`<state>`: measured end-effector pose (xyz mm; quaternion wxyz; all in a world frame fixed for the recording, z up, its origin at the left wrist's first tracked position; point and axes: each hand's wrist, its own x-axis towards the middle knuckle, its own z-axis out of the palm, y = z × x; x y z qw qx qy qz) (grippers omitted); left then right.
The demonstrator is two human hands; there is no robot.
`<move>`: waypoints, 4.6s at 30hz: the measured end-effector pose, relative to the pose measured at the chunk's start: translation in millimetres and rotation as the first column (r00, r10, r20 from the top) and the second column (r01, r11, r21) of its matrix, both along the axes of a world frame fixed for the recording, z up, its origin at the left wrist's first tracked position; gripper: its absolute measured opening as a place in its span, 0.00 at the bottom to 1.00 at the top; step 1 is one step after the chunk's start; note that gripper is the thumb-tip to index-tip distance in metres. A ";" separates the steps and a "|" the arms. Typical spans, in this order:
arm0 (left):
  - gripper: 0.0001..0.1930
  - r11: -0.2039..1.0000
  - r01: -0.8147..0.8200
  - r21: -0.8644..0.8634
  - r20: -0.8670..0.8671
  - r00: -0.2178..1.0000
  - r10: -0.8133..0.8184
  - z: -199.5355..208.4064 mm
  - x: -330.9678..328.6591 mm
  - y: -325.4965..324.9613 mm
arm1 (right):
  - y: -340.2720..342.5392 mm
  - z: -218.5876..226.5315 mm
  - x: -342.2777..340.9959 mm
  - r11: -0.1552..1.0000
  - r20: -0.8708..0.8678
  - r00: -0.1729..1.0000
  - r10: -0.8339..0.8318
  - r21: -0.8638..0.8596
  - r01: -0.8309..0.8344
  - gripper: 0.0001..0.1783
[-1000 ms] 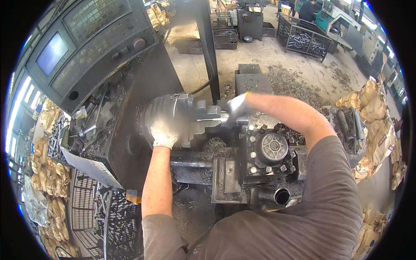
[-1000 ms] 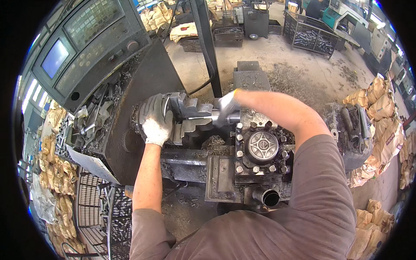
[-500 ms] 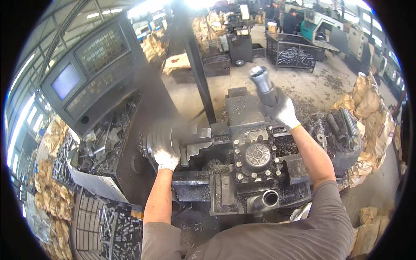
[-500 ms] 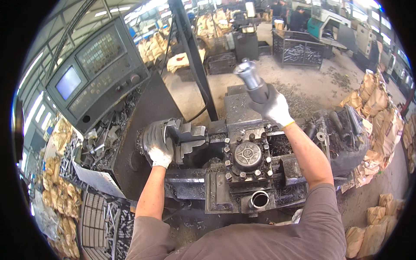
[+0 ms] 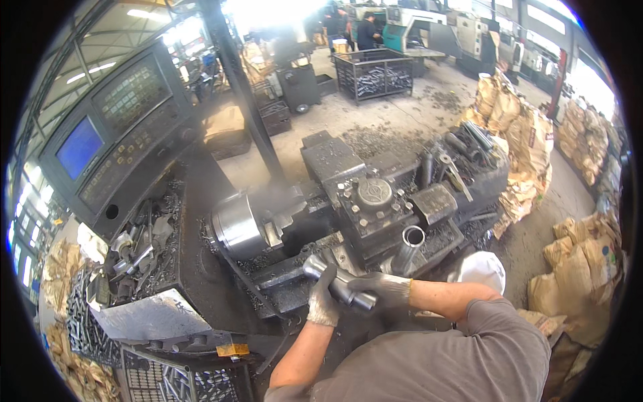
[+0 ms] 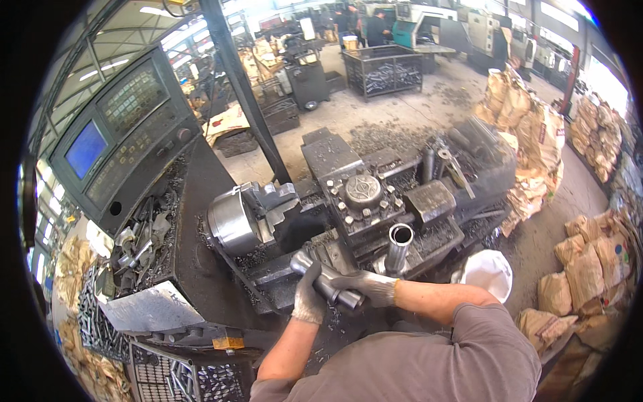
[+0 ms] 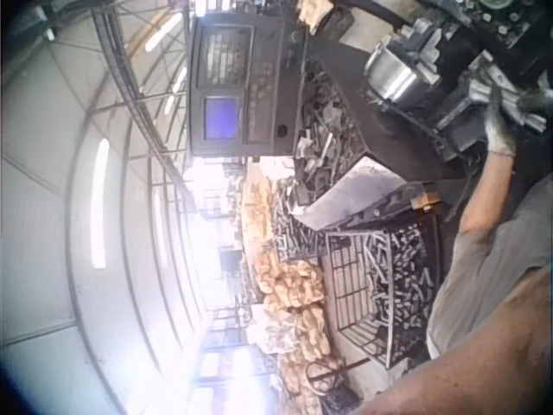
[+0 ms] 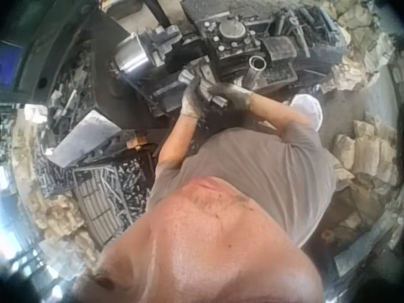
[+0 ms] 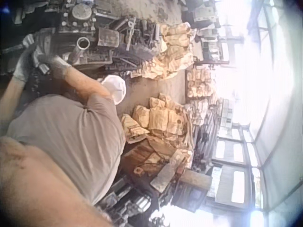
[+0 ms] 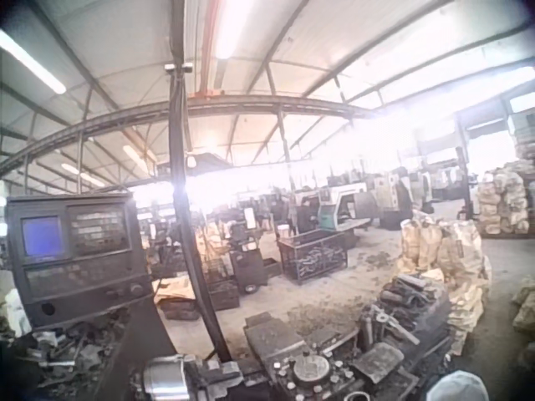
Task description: The person operates a metal turning lathe, repeatedly loading cylindrical metal tubes into the chuck, securing them, and removing finished parts. They also handle large sacks, pouring their contents into a bucket, and place processed metal pieces into a wire basket.
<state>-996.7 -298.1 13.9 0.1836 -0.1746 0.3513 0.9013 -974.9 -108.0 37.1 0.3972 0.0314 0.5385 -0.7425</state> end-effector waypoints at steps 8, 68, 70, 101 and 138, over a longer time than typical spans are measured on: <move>0.22 0.999 0.036 -0.028 0.012 0.999 -0.036 -63.3 3.6 9.5 | -0.9 -63.6 26.0 0.837 -0.309 0.950 -0.047 0.507 0.207 0.28; 0.36 0.844 -0.389 -0.370 -0.555 0.821 0.135 -16.5 -23.7 -106.1 | -32.5 175.2 -180.7 0.709 -0.768 0.002 0.641 0.592 0.384 0.43; 0.32 0.832 -0.393 -0.391 -0.409 0.884 0.226 -62.2 -7.9 -114.5 | -7.7 160.7 -249.9 0.528 -0.566 -0.158 0.809 0.583 0.617 0.34; 0.14 0.615 -0.756 -0.225 0.050 0.621 0.782 -127.1 162.3 -284.3 | -28.6 34.0 -366.4 0.485 -0.476 0.299 0.827 0.873 0.047 0.26; 0.13 -0.144 -0.138 -0.980 -0.109 0.975 -0.194 -22.9 63.7 -66.9 | 49.2 -26.7 -8.9 0.861 -0.479 0.740 0.473 0.431 -0.271 0.22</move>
